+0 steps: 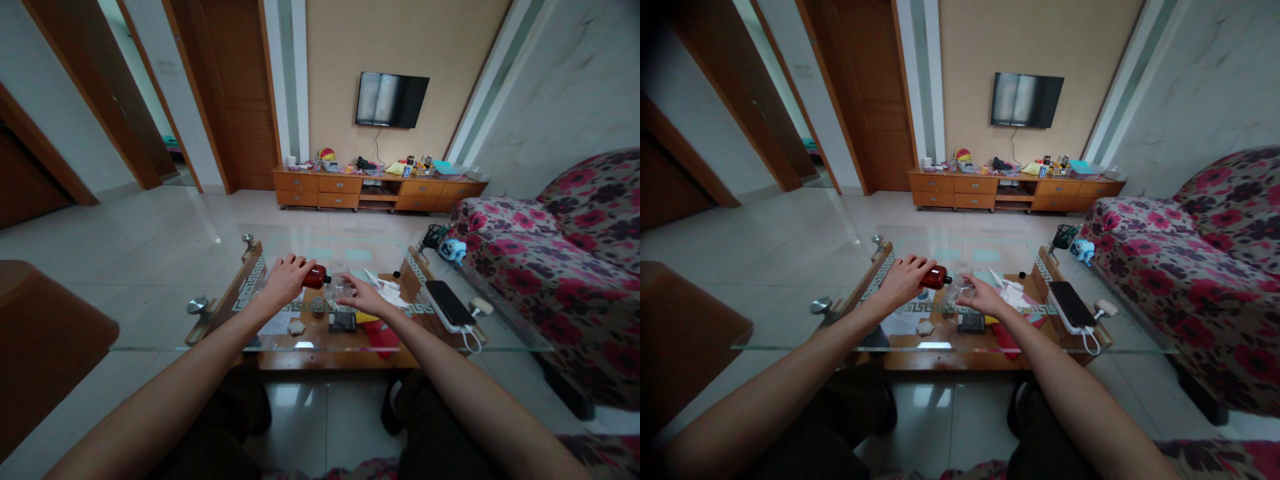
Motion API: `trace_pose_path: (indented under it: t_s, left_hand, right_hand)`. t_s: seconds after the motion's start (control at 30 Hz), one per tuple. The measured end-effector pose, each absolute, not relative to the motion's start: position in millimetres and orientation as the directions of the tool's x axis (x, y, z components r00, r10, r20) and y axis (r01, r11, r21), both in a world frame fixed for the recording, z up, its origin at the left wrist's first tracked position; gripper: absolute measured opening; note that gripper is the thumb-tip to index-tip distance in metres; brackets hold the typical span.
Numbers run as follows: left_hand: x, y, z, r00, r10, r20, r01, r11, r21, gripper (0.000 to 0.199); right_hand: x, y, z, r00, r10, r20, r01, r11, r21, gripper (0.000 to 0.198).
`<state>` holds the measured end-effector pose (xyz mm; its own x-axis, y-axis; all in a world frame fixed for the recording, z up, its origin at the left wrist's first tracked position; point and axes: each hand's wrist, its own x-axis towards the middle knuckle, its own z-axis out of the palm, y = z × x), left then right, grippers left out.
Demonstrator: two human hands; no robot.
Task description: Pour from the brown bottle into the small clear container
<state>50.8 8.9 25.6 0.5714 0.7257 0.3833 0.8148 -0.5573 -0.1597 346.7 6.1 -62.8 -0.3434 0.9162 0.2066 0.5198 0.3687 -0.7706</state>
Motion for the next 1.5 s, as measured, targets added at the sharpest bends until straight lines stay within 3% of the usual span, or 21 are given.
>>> trace_pose_path:
  t_s: [1.5]
  left_hand:
    - [53.5, 7.4, 30.5, 0.571, 0.729, 0.378, 0.816, -0.552, -0.17, 0.062]
  right_hand:
    - [346.6, 4.8, -60.2, -0.343, 0.92, 0.19, 0.523, 0.355, -0.775, 0.09]
